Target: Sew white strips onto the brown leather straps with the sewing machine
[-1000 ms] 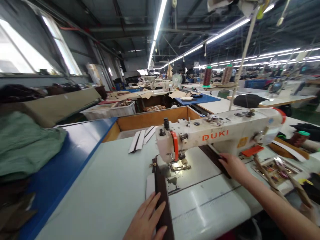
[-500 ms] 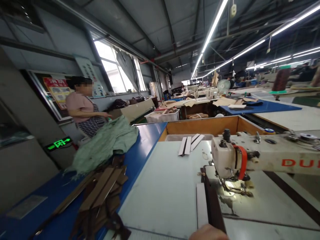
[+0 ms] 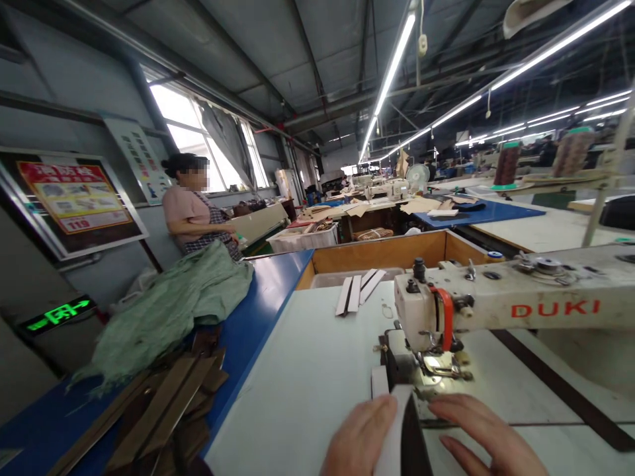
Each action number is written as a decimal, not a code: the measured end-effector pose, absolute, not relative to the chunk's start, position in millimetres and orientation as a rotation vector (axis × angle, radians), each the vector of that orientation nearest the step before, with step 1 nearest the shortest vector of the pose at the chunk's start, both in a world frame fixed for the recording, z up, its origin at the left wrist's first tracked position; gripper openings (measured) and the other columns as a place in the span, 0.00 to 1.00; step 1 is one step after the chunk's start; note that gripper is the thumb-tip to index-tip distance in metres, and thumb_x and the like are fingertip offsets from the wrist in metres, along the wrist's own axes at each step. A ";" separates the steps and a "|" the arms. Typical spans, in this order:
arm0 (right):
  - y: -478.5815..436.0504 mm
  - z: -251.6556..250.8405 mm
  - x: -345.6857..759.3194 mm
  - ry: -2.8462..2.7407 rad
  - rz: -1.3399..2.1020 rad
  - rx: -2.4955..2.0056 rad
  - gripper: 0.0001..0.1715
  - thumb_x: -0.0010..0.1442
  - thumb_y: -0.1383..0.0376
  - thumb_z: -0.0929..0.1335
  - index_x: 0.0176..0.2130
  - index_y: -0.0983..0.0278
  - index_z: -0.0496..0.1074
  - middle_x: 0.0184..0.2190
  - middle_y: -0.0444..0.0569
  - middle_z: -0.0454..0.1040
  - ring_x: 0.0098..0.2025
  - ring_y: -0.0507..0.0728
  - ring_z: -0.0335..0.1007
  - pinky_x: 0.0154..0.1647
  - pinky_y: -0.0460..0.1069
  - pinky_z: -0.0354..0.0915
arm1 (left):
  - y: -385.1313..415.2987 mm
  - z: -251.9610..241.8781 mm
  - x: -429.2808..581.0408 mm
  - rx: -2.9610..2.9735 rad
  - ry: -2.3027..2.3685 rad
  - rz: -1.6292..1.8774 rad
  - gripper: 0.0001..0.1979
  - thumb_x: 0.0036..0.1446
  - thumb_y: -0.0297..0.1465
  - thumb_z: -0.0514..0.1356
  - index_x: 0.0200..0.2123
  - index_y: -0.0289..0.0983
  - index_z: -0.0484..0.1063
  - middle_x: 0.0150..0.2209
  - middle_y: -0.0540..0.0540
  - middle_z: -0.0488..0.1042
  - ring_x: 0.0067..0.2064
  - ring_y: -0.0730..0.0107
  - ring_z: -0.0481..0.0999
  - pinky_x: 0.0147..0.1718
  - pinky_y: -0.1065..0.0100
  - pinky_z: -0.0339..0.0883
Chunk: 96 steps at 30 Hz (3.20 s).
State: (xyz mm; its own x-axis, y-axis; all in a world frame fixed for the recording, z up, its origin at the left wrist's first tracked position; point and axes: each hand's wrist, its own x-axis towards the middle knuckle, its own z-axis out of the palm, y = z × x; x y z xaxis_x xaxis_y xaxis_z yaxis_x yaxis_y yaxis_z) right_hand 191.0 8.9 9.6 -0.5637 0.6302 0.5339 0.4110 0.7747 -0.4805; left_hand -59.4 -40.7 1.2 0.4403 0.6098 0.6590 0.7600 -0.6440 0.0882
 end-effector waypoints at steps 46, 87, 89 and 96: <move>-8.9 7.6 196.0 -2.767 -0.083 -0.682 0.08 0.65 0.68 0.64 0.41 0.70 0.72 0.45 0.54 0.72 0.51 0.61 0.64 0.57 0.53 0.59 | -4.8 -6.9 -5.7 -2.571 -1.055 -0.266 0.27 0.51 0.17 0.44 0.54 0.24 0.65 0.54 0.30 0.71 0.58 0.56 0.69 0.51 0.57 0.69; -6.0 3.2 199.4 -2.718 0.119 -0.652 0.09 0.65 0.67 0.64 0.37 0.69 0.73 0.46 0.55 0.73 0.52 0.60 0.63 0.53 0.53 0.63 | -0.3 -16.4 -10.4 -2.521 -1.010 -0.280 0.31 0.51 0.19 0.45 0.60 0.28 0.58 0.57 0.34 0.70 0.58 0.57 0.69 0.54 0.59 0.66; -6.2 2.9 199.6 -2.717 0.122 -0.646 0.09 0.65 0.67 0.64 0.37 0.69 0.73 0.45 0.55 0.73 0.52 0.60 0.63 0.53 0.53 0.63 | -0.1 -16.4 -10.2 -2.524 -1.017 -0.269 0.30 0.51 0.18 0.44 0.60 0.28 0.59 0.57 0.34 0.70 0.58 0.58 0.68 0.54 0.59 0.66; -6.1 2.0 199.8 -2.683 0.077 -0.688 0.09 0.67 0.68 0.63 0.39 0.69 0.72 0.48 0.54 0.72 0.53 0.59 0.64 0.55 0.52 0.62 | 4.5 -11.3 -2.8 -2.477 -0.956 -0.243 0.24 0.52 0.17 0.44 0.48 0.27 0.71 0.50 0.34 0.75 0.53 0.59 0.74 0.49 0.62 0.70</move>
State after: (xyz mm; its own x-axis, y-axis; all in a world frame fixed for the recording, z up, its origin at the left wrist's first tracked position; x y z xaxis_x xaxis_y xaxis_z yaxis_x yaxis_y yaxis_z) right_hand 199.8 -6.1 2.0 -0.8127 0.4749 0.3375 0.4546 0.8792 -0.1423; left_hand -2.8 4.5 -11.3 0.7415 0.5876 0.3239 0.6710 -0.6463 -0.3635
